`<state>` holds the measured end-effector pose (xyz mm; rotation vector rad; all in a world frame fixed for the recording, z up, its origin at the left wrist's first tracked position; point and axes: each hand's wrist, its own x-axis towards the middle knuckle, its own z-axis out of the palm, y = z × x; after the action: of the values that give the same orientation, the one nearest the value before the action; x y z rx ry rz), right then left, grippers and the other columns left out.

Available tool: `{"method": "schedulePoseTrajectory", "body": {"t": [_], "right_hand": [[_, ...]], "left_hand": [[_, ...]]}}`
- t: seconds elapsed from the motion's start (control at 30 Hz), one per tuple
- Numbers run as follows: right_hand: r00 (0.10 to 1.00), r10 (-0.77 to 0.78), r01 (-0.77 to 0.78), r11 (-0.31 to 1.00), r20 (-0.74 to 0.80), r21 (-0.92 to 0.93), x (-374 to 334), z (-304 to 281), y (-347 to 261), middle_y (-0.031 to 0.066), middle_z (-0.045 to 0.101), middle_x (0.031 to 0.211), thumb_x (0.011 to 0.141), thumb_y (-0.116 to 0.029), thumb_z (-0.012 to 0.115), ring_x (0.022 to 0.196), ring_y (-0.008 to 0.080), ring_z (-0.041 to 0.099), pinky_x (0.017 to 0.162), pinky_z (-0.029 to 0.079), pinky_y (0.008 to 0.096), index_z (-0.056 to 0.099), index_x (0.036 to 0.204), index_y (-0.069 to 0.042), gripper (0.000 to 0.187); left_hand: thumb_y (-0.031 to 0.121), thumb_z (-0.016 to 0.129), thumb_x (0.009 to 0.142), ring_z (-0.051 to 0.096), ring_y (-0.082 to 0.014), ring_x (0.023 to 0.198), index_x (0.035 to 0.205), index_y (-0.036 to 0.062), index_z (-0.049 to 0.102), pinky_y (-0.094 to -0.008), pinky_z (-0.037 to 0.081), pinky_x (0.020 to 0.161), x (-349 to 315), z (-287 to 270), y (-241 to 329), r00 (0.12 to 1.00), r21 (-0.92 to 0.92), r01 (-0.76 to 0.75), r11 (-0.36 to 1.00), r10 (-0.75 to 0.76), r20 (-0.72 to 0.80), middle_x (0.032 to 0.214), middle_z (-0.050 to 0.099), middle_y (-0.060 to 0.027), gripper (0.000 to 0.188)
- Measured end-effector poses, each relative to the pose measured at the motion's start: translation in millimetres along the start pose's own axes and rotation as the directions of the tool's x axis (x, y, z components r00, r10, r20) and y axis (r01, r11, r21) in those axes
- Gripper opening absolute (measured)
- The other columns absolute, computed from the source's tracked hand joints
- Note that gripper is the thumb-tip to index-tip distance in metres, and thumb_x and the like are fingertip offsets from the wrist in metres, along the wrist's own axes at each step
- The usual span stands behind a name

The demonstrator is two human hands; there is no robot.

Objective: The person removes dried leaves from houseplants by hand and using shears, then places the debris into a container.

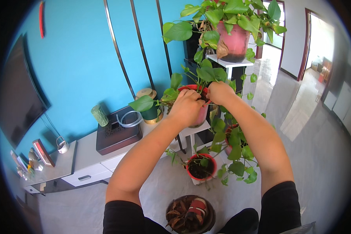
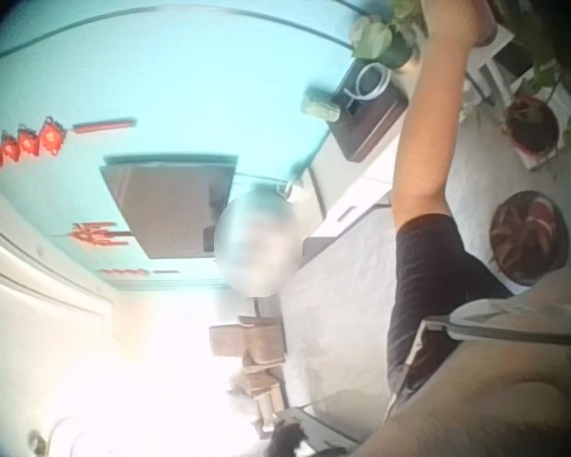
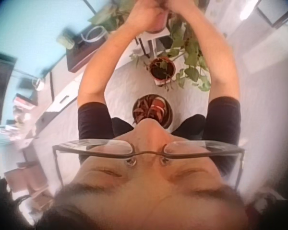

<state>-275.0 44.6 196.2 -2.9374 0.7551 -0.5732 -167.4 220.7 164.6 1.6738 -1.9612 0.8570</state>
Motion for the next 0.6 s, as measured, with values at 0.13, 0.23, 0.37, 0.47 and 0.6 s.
{"method": "schedulePoseTrajectory", "body": {"t": [0.13, 0.23, 0.37, 0.47, 0.6], "right_hand": [[0.996, -0.065, 0.059, 0.994, -0.057, -0.089, -9.1, -1.5, -11.1, 0.02, 0.074, 0.094, 0.086, -0.015, 0.071, 0.096, 0.0367, 0.072, 0.087, 0.058, 0.0465, 0.077, 0.092, -0.006, 0.012], [0.995, -0.026, 0.022, 0.999, -0.097, -0.042, -12.8, -18.3, -19.1, 0.0193, 0.073, 0.092, 0.088, -0.013, 0.069, 0.095, 0.0369, 0.071, 0.086, 0.057, 0.0466, 0.076, 0.093, -0.006, 0.011], [0.911, -0.11, 0.14, 0.989, -0.398, 0.049, -31.8, -37.0, -17.2, 0.0196, 0.072, 0.094, 0.092, -0.013, 0.066, 0.091, 0.0389, 0.07, 0.082, 0.055, 0.0489, 0.074, 0.092, -0.004, 0.012], [0.828, -0.111, 0.213, 0.969, -0.55, 0.125, -49.6, -55.5, -19.8, 0.0187, 0.072, 0.094, 0.093, -0.015, 0.067, 0.087, 0.0397, 0.068, 0.079, 0.054, 0.0488, 0.072, 0.091, -0.002, 0.014], [0.799, -0.029, 0.242, 0.93, -0.601, 0.276, -89.8, -86.7, -38.1, 0.017, 0.071, 0.088, 0.093, -0.014, 0.07, 0.081, 0.0361, 0.068, 0.073, 0.054, 0.0418, 0.072, 0.096, -0.002, 0.012]], "left_hand": [[0.007, 0.065, 0.082, 0.058, -0.0255, 0.118, 0.109, 0.0054, 0.077, -0.0413, 0.041, 0.107, -6.3, 3.9, -0.2, 1.0, 0.014, 0.008, 1.0, -0.008, -0.005, 0.113, 0.068, -0.0079, 0.03], [0.008, 0.064, 0.083, 0.059, -0.026, 0.118, 0.11, 0.0057, 0.077, -0.0416, 0.041, 0.108, -4.4, 5.6, 0.4, 1.0, -0.001, 0.019, 1.0, -0.019, -0.005, 0.113, 0.068, -0.0082, 0.031], [0.008, 0.064, 0.083, 0.059, -0.0274, 0.119, 0.111, 0.005, 0.077, -0.042, 0.041, 0.108, -5.2, 5.9, 2.0, 1.0, 0.004, 0.023, 1.0, -0.023, -0.012, 0.115, 0.068, -0.0102, 0.031], [0.008, 0.064, 0.082, 0.059, -0.0295, 0.121, 0.112, 0.0035, 0.076, -0.0427, 0.043, 0.108, -5.4, 2.9, 4.0, 0.995, 0.007, 0.032, 0.999, -0.031, -0.095, 0.119, 0.068, -0.0124, 0.032], [0.011, 0.07, 0.082, 0.061, -0.0321, 0.117, 0.105, 0.0013, 0.075, -0.0449, 0.046, 0.105, -11.6, 0.5, 6.3, 0.966, -0.037, 0.059, 0.998, -0.066, -0.251, 0.118, 0.068, -0.0145, 0.025]]}}
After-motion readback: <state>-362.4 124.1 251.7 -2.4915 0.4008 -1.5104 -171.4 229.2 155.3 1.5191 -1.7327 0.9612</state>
